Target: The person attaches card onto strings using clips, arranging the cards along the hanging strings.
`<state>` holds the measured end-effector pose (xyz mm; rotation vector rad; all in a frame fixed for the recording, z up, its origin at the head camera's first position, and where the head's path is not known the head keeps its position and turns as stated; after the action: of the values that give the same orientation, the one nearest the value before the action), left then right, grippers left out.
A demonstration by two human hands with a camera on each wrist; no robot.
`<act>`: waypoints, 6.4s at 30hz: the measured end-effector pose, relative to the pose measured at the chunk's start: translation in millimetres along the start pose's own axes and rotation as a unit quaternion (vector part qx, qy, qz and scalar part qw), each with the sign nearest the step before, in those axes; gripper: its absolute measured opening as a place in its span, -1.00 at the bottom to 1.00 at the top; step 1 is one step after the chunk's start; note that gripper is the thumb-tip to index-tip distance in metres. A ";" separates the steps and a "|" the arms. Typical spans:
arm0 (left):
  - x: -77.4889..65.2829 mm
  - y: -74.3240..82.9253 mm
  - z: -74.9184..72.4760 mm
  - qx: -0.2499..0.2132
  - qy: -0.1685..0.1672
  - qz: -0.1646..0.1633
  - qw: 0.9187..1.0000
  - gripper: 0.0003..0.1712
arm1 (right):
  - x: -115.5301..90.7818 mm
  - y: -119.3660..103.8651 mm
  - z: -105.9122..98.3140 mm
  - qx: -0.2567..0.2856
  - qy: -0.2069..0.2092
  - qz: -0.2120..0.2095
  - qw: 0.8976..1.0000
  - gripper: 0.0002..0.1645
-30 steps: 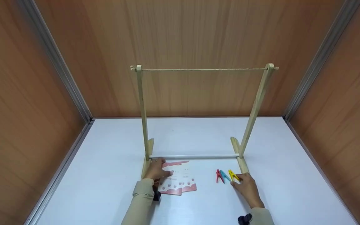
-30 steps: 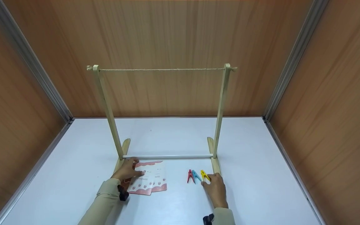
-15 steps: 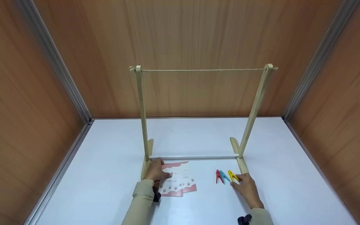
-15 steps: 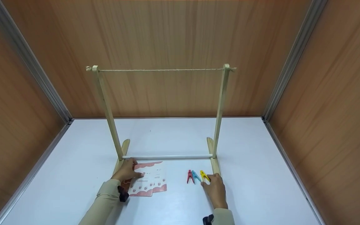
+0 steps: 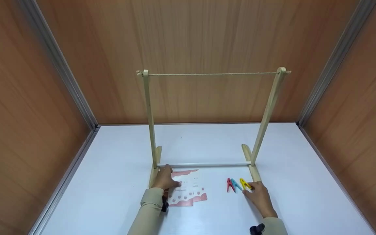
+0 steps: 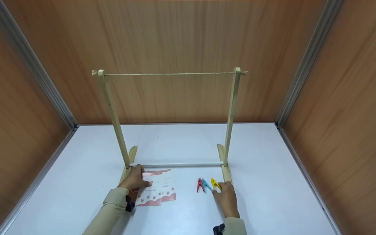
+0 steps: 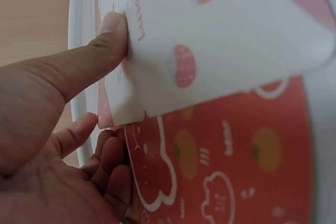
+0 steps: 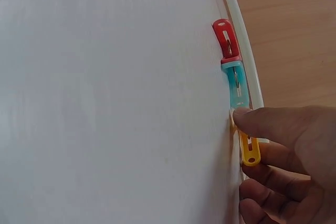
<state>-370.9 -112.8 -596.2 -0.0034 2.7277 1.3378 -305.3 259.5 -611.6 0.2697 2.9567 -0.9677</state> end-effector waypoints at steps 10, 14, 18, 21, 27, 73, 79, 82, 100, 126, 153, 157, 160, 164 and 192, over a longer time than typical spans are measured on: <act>-5.5 4.2 -0.3 -0.005 0.007 -0.011 1.000 0.05 | 2.5 0.6 -0.2 0.012 -0.015 0.014 1.000 -0.48; -5.2 2.6 1.8 -0.017 0.016 -0.018 1.000 -0.06 | 1.8 1.0 -2.7 0.022 -0.015 0.016 1.000 -0.50; -7.2 2.2 1.6 -0.050 0.022 -0.020 0.998 -0.17 | 0.5 1.1 -4.1 0.036 -0.014 0.016 0.999 -0.48; -6.8 1.2 -0.6 -0.082 0.020 -0.021 0.996 -0.28 | -0.6 0.8 -5.9 0.054 -0.012 0.020 0.998 -0.46; -4.1 -2.9 -3.6 -0.173 -0.003 -0.040 0.984 -0.48 | 0.7 0.9 -12.4 0.088 0.005 0.037 0.995 -0.45; 13.3 122.1 3.9 -0.383 -0.013 0.058 0.922 -0.68 | 27.1 -56.6 -89.2 0.287 0.044 0.010 0.957 -0.35; 12.2 147.1 -1.7 -0.384 -0.013 0.083 0.920 -0.68 | 31.5 -74.9 -107.3 0.281 0.051 -0.021 0.958 -0.34; 14.9 155.9 -2.8 -0.383 -0.012 0.087 0.920 -0.67 | 32.8 -82.4 -115.4 0.276 0.050 -0.033 0.959 -0.34; 27.9 200.0 -17.2 -0.354 0.004 0.116 0.928 -0.73 | 41.2 -132.0 -161.2 0.287 0.071 -0.107 0.949 -0.41; 28.5 259.3 -36.9 -0.350 -0.005 0.162 0.923 -0.74 | 41.8 -186.7 -225.8 0.287 0.116 -0.172 0.935 -0.42; 30.8 320.0 -50.3 -0.417 -0.005 0.221 0.882 -0.73 | 40.5 -216.4 -272.3 0.339 0.188 -0.230 0.893 -0.50; 29.7 327.4 -53.2 -0.418 -0.011 0.230 0.879 -0.72 | 39.2 -220.6 -280.1 0.359 0.196 -0.228 0.884 -0.50; 30.1 332.8 -54.4 -0.416 -0.014 0.230 0.880 -0.72 | 38.3 -223.9 -285.4 0.362 0.209 -0.228 0.879 -0.53; 33.2 338.9 -55.9 -0.415 -0.010 0.223 0.882 -0.72 | 37.2 -227.1 -290.6 0.367 0.229 -0.234 0.871 -0.57; 41.4 348.8 -63.0 -0.416 0.005 0.206 0.886 -0.66 | 30.9 -249.3 -306.7 0.403 0.305 -0.254 0.825 -0.66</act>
<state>-434.4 53.1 -286.8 0.5191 1.9845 2.5089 -367.0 247.1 -220.2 -0.3060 2.9289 -2.6358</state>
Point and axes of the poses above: each hand's wrist, its own x-axis towards the middle knuckle, its own z-axis out of the palm, y = z × x, the point moved 6 cm from there along x, towards the middle knuckle, and after that the axes turned 8 degrees about -x, right-handed, at the moved point
